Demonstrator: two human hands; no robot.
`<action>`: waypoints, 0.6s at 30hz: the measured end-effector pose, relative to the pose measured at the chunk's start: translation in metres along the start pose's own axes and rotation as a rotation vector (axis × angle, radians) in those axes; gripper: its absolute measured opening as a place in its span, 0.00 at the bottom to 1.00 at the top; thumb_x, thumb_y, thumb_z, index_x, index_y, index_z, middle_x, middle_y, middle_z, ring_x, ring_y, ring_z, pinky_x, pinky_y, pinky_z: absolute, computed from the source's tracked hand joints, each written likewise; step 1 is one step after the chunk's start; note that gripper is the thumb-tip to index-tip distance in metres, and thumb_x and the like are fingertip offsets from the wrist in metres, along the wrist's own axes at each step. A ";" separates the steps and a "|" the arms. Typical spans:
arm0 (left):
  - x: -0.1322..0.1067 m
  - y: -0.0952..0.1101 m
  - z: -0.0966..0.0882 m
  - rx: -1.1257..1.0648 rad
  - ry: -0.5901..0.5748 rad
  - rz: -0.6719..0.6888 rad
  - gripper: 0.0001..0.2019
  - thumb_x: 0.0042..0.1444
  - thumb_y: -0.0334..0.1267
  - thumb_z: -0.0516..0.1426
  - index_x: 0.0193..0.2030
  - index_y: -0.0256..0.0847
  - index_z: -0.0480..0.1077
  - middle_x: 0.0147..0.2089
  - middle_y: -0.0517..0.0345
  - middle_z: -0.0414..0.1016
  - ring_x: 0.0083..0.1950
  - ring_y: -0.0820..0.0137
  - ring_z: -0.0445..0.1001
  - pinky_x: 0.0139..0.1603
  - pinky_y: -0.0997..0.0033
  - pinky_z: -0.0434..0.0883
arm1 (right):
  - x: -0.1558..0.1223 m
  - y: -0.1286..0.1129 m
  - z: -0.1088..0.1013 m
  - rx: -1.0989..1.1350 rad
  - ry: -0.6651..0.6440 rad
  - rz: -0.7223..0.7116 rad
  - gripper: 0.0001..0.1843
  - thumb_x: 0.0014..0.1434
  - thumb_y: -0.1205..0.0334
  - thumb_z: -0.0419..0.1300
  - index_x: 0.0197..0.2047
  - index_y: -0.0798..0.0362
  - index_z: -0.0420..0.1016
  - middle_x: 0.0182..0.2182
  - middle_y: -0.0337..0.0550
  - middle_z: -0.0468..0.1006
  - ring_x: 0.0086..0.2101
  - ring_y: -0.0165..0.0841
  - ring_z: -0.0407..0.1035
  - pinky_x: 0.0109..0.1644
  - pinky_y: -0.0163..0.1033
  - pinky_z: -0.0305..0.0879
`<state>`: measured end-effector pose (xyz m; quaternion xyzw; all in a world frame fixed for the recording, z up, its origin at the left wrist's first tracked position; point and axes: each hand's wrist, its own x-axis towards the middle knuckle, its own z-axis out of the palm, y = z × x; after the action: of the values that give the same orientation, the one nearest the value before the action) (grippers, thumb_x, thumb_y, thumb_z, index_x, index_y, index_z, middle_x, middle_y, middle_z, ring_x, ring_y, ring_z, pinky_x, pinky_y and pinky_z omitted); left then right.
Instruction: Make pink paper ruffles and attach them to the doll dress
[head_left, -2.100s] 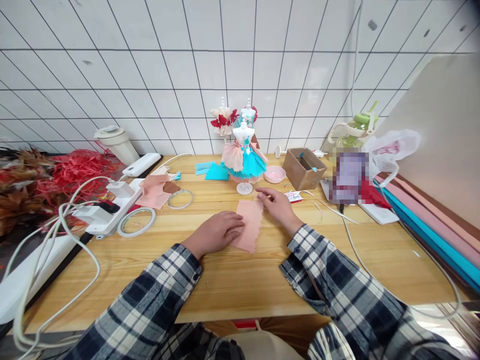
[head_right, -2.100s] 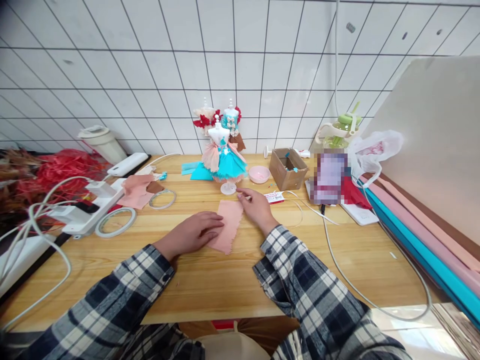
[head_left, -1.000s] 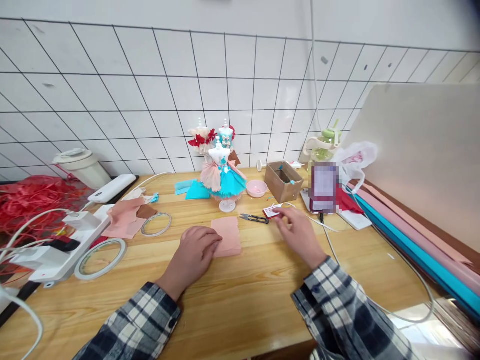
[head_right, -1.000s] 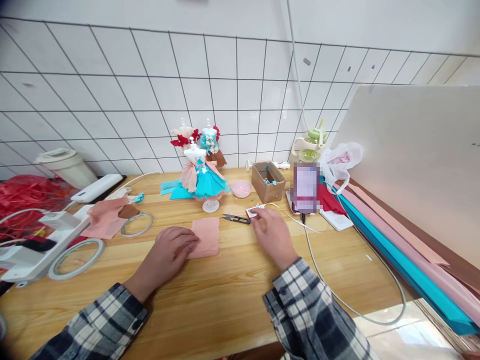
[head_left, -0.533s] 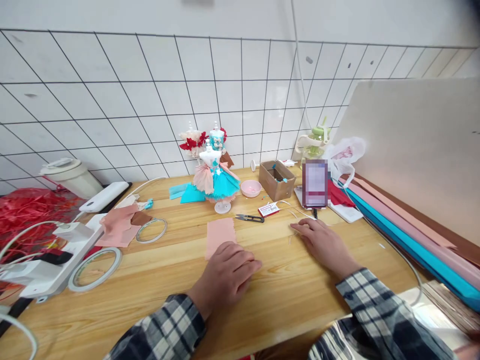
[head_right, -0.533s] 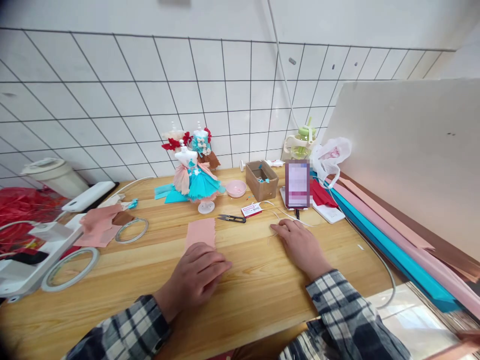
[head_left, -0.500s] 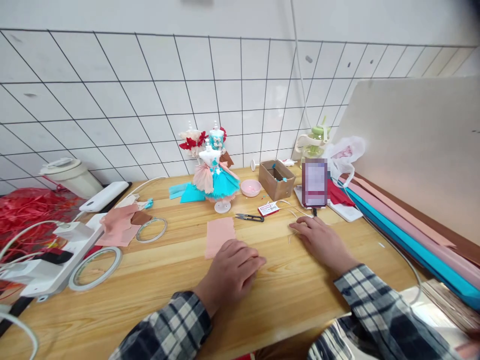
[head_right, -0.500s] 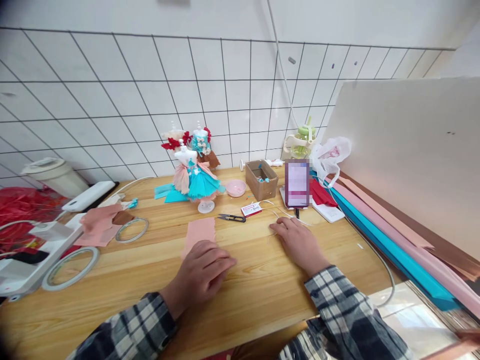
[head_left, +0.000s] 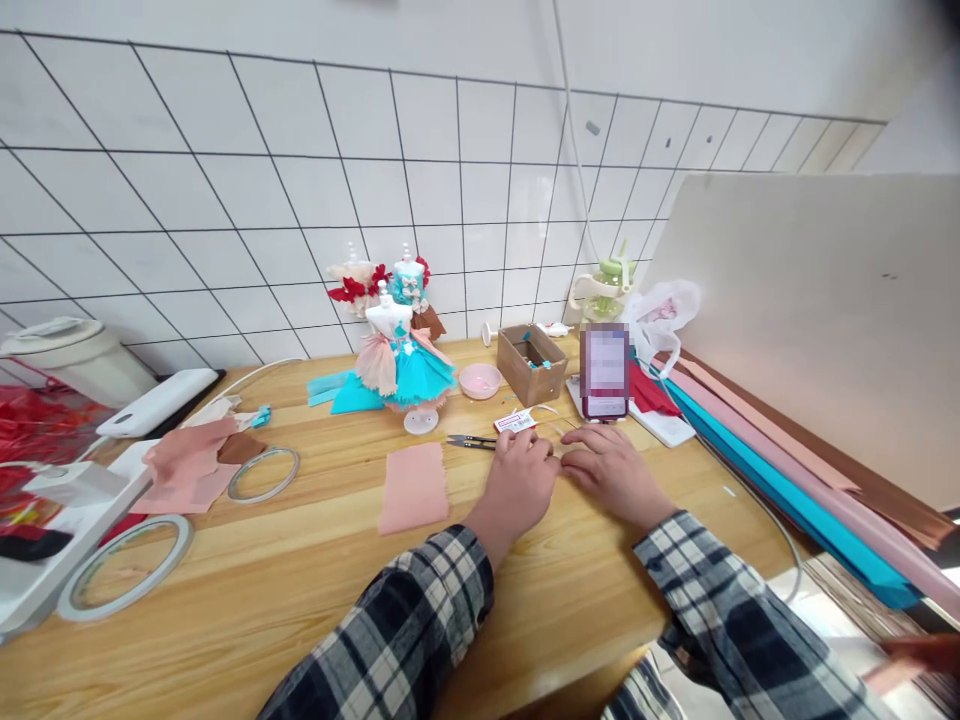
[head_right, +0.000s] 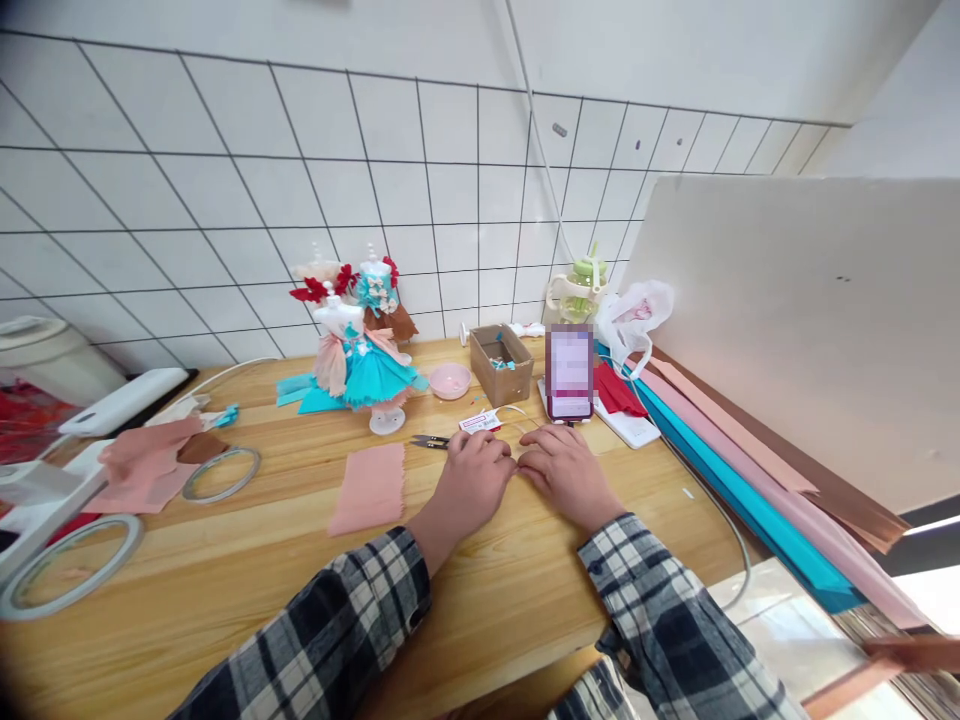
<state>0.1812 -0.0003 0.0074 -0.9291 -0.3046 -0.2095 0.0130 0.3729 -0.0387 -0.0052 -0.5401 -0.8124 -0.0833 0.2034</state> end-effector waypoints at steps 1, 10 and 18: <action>-0.001 -0.003 0.000 -0.026 0.002 -0.008 0.11 0.64 0.34 0.51 0.37 0.44 0.75 0.42 0.54 0.76 0.51 0.60 0.66 0.53 0.49 0.57 | -0.001 0.002 0.001 0.024 0.011 0.009 0.08 0.63 0.59 0.58 0.39 0.45 0.80 0.49 0.43 0.76 0.52 0.40 0.65 0.57 0.49 0.59; -0.015 -0.016 -0.009 -0.221 0.029 -0.093 0.09 0.63 0.37 0.53 0.37 0.46 0.75 0.42 0.59 0.78 0.51 0.62 0.68 0.60 0.42 0.49 | 0.014 -0.001 0.003 0.162 0.052 0.024 0.12 0.59 0.58 0.62 0.46 0.44 0.78 0.59 0.44 0.69 0.58 0.42 0.60 0.61 0.53 0.57; -0.013 -0.019 -0.006 -0.079 0.080 -0.210 0.14 0.63 0.46 0.52 0.49 0.45 0.74 0.50 0.47 0.76 0.60 0.50 0.63 0.62 0.33 0.49 | 0.016 -0.010 0.008 0.075 0.021 0.048 0.06 0.61 0.60 0.60 0.35 0.46 0.80 0.53 0.43 0.74 0.56 0.42 0.61 0.61 0.54 0.57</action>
<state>0.1585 0.0065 0.0057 -0.8828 -0.3910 -0.2582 -0.0334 0.3563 -0.0265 -0.0048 -0.5506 -0.7996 -0.0535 0.2337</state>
